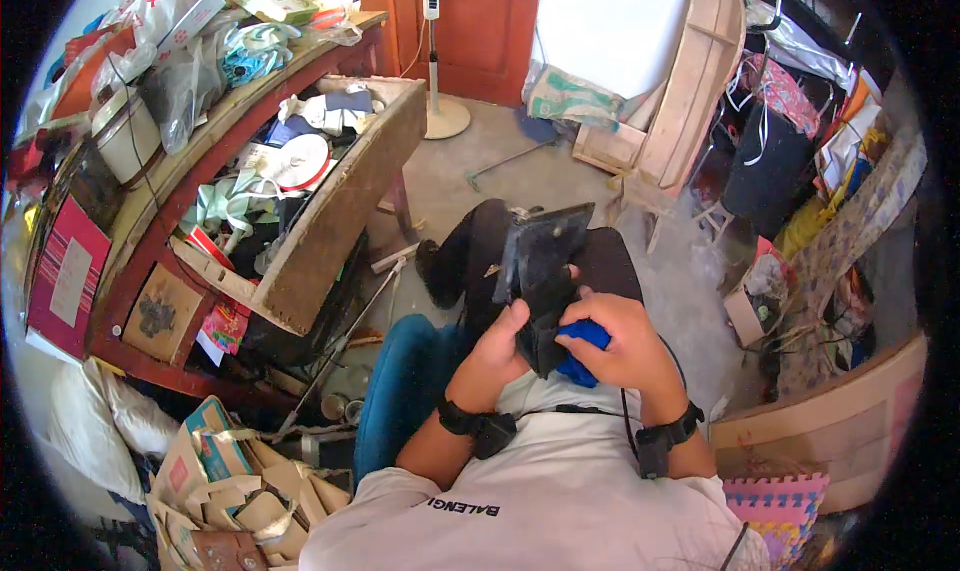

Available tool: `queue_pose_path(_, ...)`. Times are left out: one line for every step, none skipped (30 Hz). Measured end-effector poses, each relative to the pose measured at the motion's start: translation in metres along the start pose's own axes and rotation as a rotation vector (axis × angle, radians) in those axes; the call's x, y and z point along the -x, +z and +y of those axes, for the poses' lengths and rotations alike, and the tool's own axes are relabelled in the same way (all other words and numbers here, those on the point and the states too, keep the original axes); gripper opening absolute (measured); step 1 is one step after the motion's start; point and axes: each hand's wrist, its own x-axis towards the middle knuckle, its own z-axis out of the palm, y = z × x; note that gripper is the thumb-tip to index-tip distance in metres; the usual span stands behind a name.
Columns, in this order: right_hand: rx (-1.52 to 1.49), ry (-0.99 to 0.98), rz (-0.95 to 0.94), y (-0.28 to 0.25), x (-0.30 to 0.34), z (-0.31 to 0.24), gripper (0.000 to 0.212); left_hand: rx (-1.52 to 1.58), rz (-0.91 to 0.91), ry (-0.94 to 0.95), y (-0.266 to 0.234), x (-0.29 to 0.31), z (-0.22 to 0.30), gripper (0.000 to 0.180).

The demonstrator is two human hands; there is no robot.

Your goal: Cleaning a wallet and a remote control using a blue cloth.

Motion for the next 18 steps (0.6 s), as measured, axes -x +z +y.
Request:
queue_pose_path(-0.004, 0.009, -0.01, -0.001, 0.0, -0.001, 0.018, -0.001, 0.0, 0.002, 0.003, 0.0, 0.002, 0.088)
queue_pose_path(-0.009, 0.019, -0.02, -0.002, 0.0, -0.002, 0.018, 0.013, -0.06, -0.033, 0.007, 0.001, 0.005, 0.085)
queue_pose_path(-0.011, 0.02, -0.021, -0.002, 0.0, -0.001, 0.018, 0.029, -0.118, -0.071, 0.008, 0.003, 0.007, 0.083)
queue_pose_path(-0.006, 0.003, -0.017, -0.001, -0.001, 0.0, 0.018, 0.029, -0.115, -0.071, 0.006, 0.005, 0.008, 0.083)
queue_pose_path(-0.001, -0.013, -0.013, -0.001, -0.001, 0.001, 0.018, 0.044, -0.089, -0.105, 0.003, 0.008, 0.009, 0.085)
queue_pose_path(-0.004, -0.014, -0.017, 0.001, -0.002, 0.0, 0.018, 0.06, -0.061, -0.135, 0.0, 0.01, 0.009, 0.088)
queue_pose_path(0.008, -0.006, -0.008, 0.002, -0.003, -0.001, 0.018, 0.06, -0.057, -0.132, -0.002, 0.01, 0.008, 0.088)
queue_pose_path(0.019, 0.003, 0.001, 0.003, -0.003, -0.003, 0.019, 0.037, -0.078, -0.076, -0.004, 0.009, 0.008, 0.09)
queue_pose_path(0.016, 0.001, -0.006, 0.003, -0.003, -0.004, 0.019, 0.014, -0.098, -0.019, -0.004, 0.008, 0.007, 0.092)
queue_pose_path(0.073, 0.013, -0.021, 0.003, -0.003, -0.005, 0.02, 0.014, -0.092, -0.014, -0.002, 0.007, 0.007, 0.092)
queue_pose_path(0.13, 0.024, -0.035, 0.002, -0.004, -0.007, 0.02, -0.028, 0.025, 0.034, 0.002, 0.007, 0.007, 0.093)
queue_pose_path(0.129, 0.022, -0.042, 0.001, -0.006, -0.009, 0.02, -0.068, 0.14, 0.083, 0.007, 0.006, 0.008, 0.095)
queue_pose_path(0.137, -0.003, -0.082, -0.001, -0.008, -0.012, 0.021, -0.067, 0.144, 0.088, 0.009, 0.004, 0.008, 0.095)
queue_pose_path(0.144, -0.028, -0.121, -0.001, -0.01, -0.013, 0.021, -0.015, 0.181, 0.089, 0.011, 0.002, 0.009, 0.094)
queue_pose_path(0.144, -0.031, -0.122, 0.0, -0.01, -0.013, 0.021, 0.036, 0.215, 0.089, 0.013, 0.001, 0.009, 0.093)
queue_pose_path(0.14, -0.027, -0.136, 0.001, -0.009, -0.013, 0.021, 0.035, 0.215, 0.091, 0.014, 0.001, 0.009, 0.093)
queue_pose_path(0.137, -0.023, -0.15, 0.001, -0.009, -0.012, 0.022, -0.015, 0.21, 0.117, 0.015, 0.002, 0.008, 0.091)
queue_pose_path(0.135, -0.023, -0.153, 0.001, -0.009, -0.013, 0.022, -0.064, 0.207, 0.143, 0.016, 0.004, 0.008, 0.089)
